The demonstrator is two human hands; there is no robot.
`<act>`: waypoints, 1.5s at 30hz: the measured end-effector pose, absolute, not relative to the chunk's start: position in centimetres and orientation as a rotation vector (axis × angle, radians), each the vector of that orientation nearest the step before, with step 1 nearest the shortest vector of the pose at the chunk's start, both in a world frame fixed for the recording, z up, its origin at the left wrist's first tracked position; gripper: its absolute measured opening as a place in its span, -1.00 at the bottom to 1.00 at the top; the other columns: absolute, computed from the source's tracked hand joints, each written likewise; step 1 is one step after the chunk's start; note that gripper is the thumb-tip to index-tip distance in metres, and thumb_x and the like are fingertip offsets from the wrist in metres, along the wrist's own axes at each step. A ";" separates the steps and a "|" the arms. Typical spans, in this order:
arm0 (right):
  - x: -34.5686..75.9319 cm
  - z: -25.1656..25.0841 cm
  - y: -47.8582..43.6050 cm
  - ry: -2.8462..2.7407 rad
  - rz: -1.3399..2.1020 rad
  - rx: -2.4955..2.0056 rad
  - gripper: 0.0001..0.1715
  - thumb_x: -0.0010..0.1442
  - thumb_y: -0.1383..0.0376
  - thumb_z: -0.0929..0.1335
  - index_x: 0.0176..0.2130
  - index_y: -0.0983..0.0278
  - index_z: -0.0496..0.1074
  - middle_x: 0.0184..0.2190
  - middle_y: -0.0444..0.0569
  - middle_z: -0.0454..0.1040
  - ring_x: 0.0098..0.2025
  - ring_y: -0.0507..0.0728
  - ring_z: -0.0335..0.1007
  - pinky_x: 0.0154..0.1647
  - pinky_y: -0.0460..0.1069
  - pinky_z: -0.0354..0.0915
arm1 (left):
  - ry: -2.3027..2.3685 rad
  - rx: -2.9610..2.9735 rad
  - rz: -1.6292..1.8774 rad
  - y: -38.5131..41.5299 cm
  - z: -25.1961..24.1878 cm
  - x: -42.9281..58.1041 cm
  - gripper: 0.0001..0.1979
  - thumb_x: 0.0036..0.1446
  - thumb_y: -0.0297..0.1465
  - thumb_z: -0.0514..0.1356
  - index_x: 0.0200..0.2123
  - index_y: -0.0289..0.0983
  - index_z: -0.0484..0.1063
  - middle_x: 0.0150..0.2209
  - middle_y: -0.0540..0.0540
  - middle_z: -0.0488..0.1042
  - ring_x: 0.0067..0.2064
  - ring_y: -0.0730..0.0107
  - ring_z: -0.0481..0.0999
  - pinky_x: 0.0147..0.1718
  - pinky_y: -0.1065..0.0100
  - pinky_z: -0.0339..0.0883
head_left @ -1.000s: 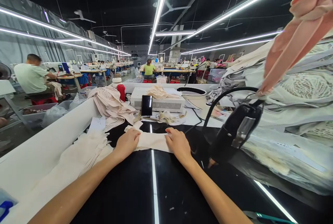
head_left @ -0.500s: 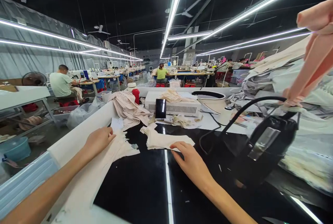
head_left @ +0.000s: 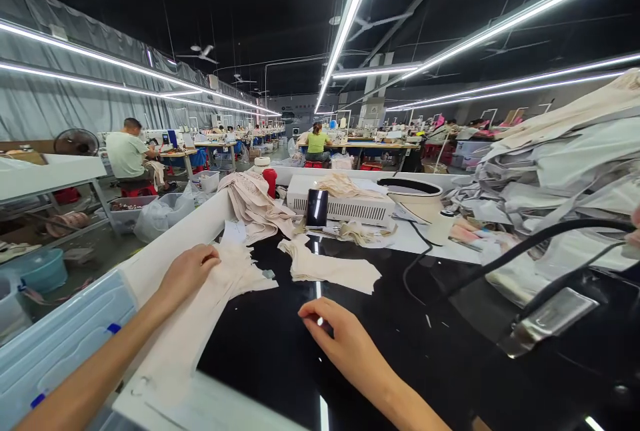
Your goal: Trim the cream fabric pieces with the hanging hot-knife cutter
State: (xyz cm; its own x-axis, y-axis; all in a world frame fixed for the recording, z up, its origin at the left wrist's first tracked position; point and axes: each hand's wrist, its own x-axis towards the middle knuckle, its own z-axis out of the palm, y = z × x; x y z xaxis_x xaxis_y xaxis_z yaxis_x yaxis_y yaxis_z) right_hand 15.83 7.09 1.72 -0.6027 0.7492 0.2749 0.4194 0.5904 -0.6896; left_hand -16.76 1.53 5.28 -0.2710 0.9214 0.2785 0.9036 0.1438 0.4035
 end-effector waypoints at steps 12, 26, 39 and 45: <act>12.9 1.2 5.0 -2.216 1.137 -0.911 -0.80 0.24 0.36 0.32 -0.25 0.22 0.56 -0.40 -0.12 0.51 -0.36 0.07 0.39 -0.34 -0.05 0.25 | 2.261 1.863 0.833 0.4 2.7 -18.3 -0.76 0.19 -0.13 0.14 -0.28 -0.17 0.44 -0.20 -0.07 0.55 -0.14 0.11 0.55 -0.18 0.25 0.32; 12.3 1.0 3.7 -1.930 1.633 -0.917 -0.57 0.15 0.08 0.42 -0.08 0.29 0.49 -0.32 -0.09 0.44 -0.34 0.07 0.42 -0.54 -0.11 0.37 | 2.081 1.979 1.093 -2.7 4.7 -16.1 -0.69 0.34 -0.06 0.07 -0.19 -0.11 0.49 -0.07 -0.03 0.52 -0.07 0.19 0.52 -0.01 0.25 0.35; 14.4 1.4 2.4 -1.497 1.861 -0.775 -0.32 0.03 -0.22 0.53 -0.30 0.35 0.54 -0.51 -0.19 0.34 -0.52 -0.09 0.21 -0.54 -0.18 0.22 | 1.459 1.825 1.176 -1.2 2.9 -4.9 -0.79 0.33 -0.18 0.18 -0.06 -0.13 0.45 0.11 -0.12 0.45 0.12 0.17 0.48 -0.02 0.28 0.46; 16.7 2.2 1.6 -1.312 1.921 -0.708 -0.39 0.10 -0.08 0.55 -0.05 0.28 0.54 -0.44 -0.17 0.45 -0.50 -0.08 0.28 -0.51 -0.18 0.29 | 1.225 1.454 1.007 -0.5 1.8 -3.7 -0.33 0.18 0.30 0.10 -0.24 -0.24 0.43 -0.27 -0.09 0.50 -0.20 0.22 0.52 -0.11 0.23 0.45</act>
